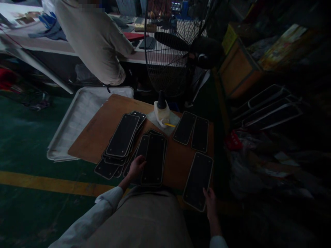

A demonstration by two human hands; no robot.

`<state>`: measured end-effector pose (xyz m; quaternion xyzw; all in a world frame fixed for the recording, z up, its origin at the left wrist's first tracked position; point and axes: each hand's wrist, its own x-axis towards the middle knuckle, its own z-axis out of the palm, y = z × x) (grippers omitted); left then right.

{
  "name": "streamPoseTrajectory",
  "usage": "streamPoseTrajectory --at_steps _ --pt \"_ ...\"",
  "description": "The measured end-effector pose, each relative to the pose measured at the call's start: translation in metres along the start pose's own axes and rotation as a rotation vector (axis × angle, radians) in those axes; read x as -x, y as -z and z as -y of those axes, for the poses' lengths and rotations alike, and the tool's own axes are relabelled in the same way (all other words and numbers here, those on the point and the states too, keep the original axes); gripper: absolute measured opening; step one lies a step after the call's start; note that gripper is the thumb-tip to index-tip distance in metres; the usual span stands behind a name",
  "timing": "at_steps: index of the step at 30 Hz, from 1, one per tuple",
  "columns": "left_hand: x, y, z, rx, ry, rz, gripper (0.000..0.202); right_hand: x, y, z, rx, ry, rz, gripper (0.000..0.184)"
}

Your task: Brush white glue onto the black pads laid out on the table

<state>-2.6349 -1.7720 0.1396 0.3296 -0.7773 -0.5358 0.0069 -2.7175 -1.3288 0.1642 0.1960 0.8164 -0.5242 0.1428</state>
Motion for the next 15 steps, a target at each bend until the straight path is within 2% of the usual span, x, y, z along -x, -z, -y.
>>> streamPoseTrajectory --at_steps 4,7,10,13,15 --pt "0.001 -0.003 -0.006 0.001 -0.070 0.027 0.010 -0.014 0.005 -0.003 0.048 -0.009 -0.088 0.053" --pt "0.003 -0.005 -0.018 0.174 -0.092 0.123 0.018 -0.022 0.004 -0.001 0.118 0.020 -0.182 0.058" --pt "0.008 -0.010 -0.032 0.404 -0.022 0.250 0.029 -0.025 -0.001 0.009 0.211 0.061 -0.256 0.058" --pt "0.016 -0.027 -0.042 0.567 0.086 0.342 0.035 -0.018 -0.022 0.024 0.256 0.164 -0.251 0.057" --pt "0.020 -0.046 -0.046 0.599 0.133 0.364 0.035 -0.009 -0.049 0.033 0.242 0.241 -0.153 0.056"
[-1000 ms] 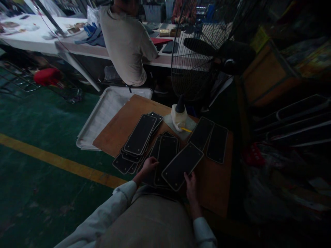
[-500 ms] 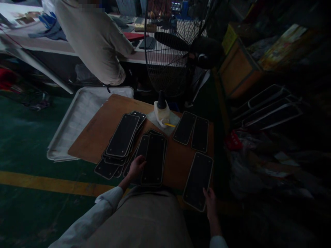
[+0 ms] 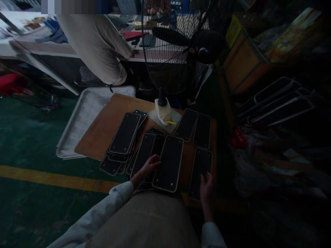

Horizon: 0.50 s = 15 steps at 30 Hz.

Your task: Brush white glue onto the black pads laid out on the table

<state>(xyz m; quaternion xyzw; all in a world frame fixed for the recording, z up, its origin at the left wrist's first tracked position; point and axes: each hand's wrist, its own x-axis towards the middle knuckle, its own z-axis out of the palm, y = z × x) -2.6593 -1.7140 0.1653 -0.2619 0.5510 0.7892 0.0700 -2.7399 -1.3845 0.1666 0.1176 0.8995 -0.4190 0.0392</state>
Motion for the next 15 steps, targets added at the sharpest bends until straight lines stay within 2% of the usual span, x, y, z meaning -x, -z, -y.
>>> streamPoseTrajectory --at_steps 4,7,11,13,15 --pt "-0.010 -0.034 0.022 -0.250 0.065 -0.013 0.022 0.022 -0.053 0.022 -0.063 0.083 0.222 0.056" --pt "-0.014 -0.046 0.029 -0.405 0.073 -0.026 0.014 0.031 -0.070 0.024 -0.042 0.095 0.229 0.060" --pt "-0.004 -0.034 0.018 -0.575 0.022 -0.071 0.010 0.030 -0.065 0.021 0.018 0.119 0.160 0.056" --pt "0.004 -0.022 0.008 -0.792 -0.050 -0.181 0.016 0.029 -0.062 0.021 0.043 0.146 0.141 0.053" --pt "0.009 -0.009 0.000 -1.049 -0.104 -0.339 0.027 0.028 -0.061 0.023 0.071 0.170 0.117 0.049"
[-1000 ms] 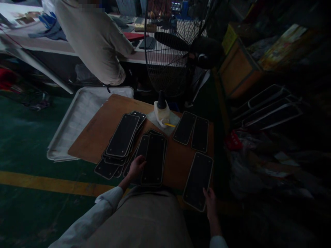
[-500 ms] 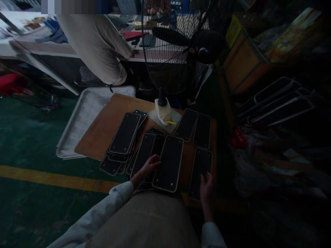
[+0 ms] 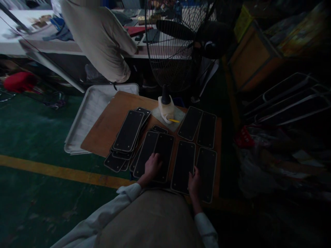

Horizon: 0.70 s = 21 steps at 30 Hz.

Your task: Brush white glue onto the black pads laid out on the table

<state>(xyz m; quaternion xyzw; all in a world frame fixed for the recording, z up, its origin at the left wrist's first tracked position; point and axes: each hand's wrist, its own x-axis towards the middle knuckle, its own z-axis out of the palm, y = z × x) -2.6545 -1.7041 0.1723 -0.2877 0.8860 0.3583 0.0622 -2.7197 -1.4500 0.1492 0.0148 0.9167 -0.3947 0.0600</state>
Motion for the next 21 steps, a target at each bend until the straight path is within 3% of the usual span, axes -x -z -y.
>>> streamPoseTrajectory --at_steps 3,7,13,16,21 --pt "-0.003 0.012 0.011 -0.207 0.067 -0.092 0.042 0.002 0.002 0.007 0.070 0.017 -0.038 0.047" --pt "-0.011 0.014 0.018 -0.188 0.066 -0.015 0.042 0.007 -0.003 0.034 0.390 0.158 -0.047 0.043" --pt "-0.014 0.020 0.018 -0.109 -0.039 0.048 0.032 0.016 -0.049 0.089 0.572 0.554 0.298 0.042" --pt "-0.010 0.033 0.029 -0.142 -0.037 0.027 0.024 0.021 -0.067 0.098 0.666 0.571 0.350 0.044" --pt "0.004 0.053 0.067 -0.228 0.051 -0.058 0.043 0.026 -0.070 0.100 0.801 0.486 0.299 0.041"
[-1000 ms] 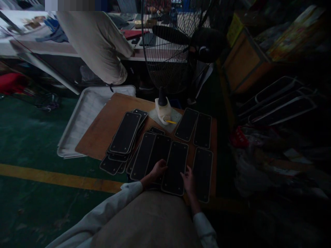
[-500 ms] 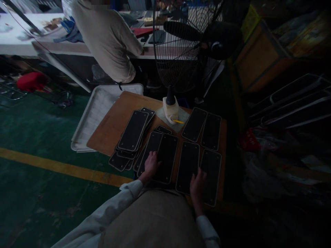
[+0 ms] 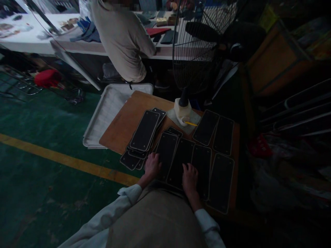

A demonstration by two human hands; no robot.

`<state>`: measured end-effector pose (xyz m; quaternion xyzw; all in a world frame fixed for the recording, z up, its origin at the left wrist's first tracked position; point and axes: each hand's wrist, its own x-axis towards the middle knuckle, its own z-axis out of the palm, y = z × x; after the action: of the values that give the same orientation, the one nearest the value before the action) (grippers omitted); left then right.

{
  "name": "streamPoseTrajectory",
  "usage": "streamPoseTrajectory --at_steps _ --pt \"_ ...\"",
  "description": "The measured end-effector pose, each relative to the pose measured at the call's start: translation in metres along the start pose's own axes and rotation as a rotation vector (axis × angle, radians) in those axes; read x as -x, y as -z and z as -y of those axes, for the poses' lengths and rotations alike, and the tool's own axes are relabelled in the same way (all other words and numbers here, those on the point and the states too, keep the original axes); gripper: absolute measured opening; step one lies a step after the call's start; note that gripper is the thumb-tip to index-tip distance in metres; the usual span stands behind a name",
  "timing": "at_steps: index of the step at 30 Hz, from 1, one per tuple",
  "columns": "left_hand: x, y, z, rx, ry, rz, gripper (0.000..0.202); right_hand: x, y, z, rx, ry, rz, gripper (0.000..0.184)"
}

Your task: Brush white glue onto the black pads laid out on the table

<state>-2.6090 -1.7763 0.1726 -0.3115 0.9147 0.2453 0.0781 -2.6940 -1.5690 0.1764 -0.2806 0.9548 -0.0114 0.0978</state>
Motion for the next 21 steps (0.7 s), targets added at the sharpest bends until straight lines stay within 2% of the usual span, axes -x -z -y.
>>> streamPoseTrajectory --at_steps 3,6,10,14,18,20,21 --pt "0.009 0.003 0.022 0.020 0.015 0.043 0.047 -0.006 0.005 0.017 -0.030 0.002 -0.021 0.037" --pt "0.015 0.009 0.037 0.092 -0.039 0.055 0.045 -0.021 0.006 0.049 -0.109 0.097 -0.034 0.038" --pt "0.016 0.020 0.056 0.189 -0.084 0.052 0.035 -0.041 -0.008 0.092 -0.116 0.168 -0.056 0.041" --pt "0.014 0.034 0.089 0.310 -0.043 0.016 0.024 -0.048 -0.022 0.117 -0.065 0.151 -0.079 0.044" --pt "-0.005 0.054 0.136 0.288 0.044 -0.177 0.023 -0.049 -0.027 0.128 -0.063 0.115 -0.056 0.044" --pt "-0.028 0.065 0.158 0.208 0.121 -0.257 0.037 -0.051 -0.028 0.133 -0.087 0.081 -0.044 0.042" --pt "-0.042 0.069 0.167 0.182 0.159 -0.259 0.048 -0.052 -0.029 0.135 -0.105 0.059 -0.044 0.041"
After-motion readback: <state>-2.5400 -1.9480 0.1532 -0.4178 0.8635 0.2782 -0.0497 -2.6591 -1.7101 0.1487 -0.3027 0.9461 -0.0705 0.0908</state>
